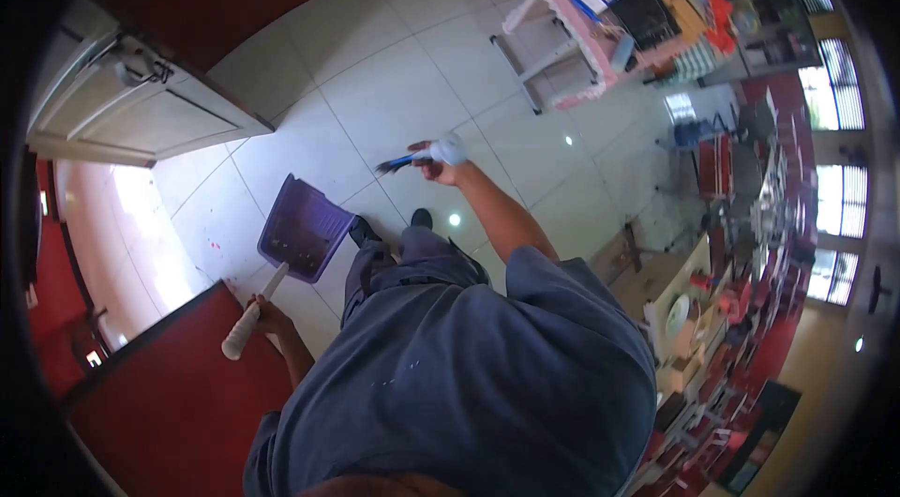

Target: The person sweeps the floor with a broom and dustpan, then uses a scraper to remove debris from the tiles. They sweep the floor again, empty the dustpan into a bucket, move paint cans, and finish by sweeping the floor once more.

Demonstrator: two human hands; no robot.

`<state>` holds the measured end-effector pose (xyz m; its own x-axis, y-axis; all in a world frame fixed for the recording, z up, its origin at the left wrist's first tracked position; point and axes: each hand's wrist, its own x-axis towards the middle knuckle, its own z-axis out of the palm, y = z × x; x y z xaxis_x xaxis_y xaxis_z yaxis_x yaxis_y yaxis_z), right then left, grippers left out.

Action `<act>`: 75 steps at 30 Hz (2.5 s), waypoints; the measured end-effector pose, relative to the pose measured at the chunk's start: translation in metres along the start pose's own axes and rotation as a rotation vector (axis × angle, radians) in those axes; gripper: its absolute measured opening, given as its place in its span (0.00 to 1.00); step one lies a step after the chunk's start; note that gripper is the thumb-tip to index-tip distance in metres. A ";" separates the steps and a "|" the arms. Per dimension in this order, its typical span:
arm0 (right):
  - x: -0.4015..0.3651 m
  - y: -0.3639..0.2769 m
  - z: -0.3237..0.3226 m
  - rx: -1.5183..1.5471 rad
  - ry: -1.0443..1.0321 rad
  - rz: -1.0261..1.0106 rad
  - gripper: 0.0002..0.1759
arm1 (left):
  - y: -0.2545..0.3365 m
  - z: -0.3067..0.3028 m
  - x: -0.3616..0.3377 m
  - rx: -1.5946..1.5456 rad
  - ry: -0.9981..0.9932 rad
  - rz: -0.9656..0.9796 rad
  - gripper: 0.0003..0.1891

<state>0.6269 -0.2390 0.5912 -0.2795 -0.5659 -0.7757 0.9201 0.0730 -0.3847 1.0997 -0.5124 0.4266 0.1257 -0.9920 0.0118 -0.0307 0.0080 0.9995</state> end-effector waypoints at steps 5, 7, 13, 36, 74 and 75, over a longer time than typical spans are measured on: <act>-0.058 -0.025 0.001 -0.204 0.164 -0.403 0.15 | -0.018 0.081 0.052 0.098 -0.190 -0.037 0.08; -0.081 -0.047 -0.033 -0.755 0.681 -0.350 0.16 | 0.008 0.117 0.027 0.129 -0.273 -0.015 0.08; -0.105 -0.151 -0.125 -1.555 1.810 -0.742 0.26 | 0.020 0.263 0.030 0.243 -0.453 0.241 0.07; 0.048 -0.445 -0.518 0.000 1.484 -0.619 0.42 | 0.168 0.576 -0.175 0.331 -0.492 -0.267 0.10; 0.164 0.003 0.338 -1.731 -1.089 -0.783 0.18 | 0.291 0.345 0.052 0.743 0.615 0.017 0.19; 0.173 0.013 0.356 -1.770 -1.076 -0.748 0.18 | 0.287 0.335 0.067 0.736 0.644 0.026 0.21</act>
<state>0.6884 -0.6282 0.6303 0.4274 -0.9021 -0.0594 -0.5508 -0.2077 -0.8084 0.7676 -0.6187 0.7045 0.6264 -0.7325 0.2664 -0.6253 -0.2683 0.7328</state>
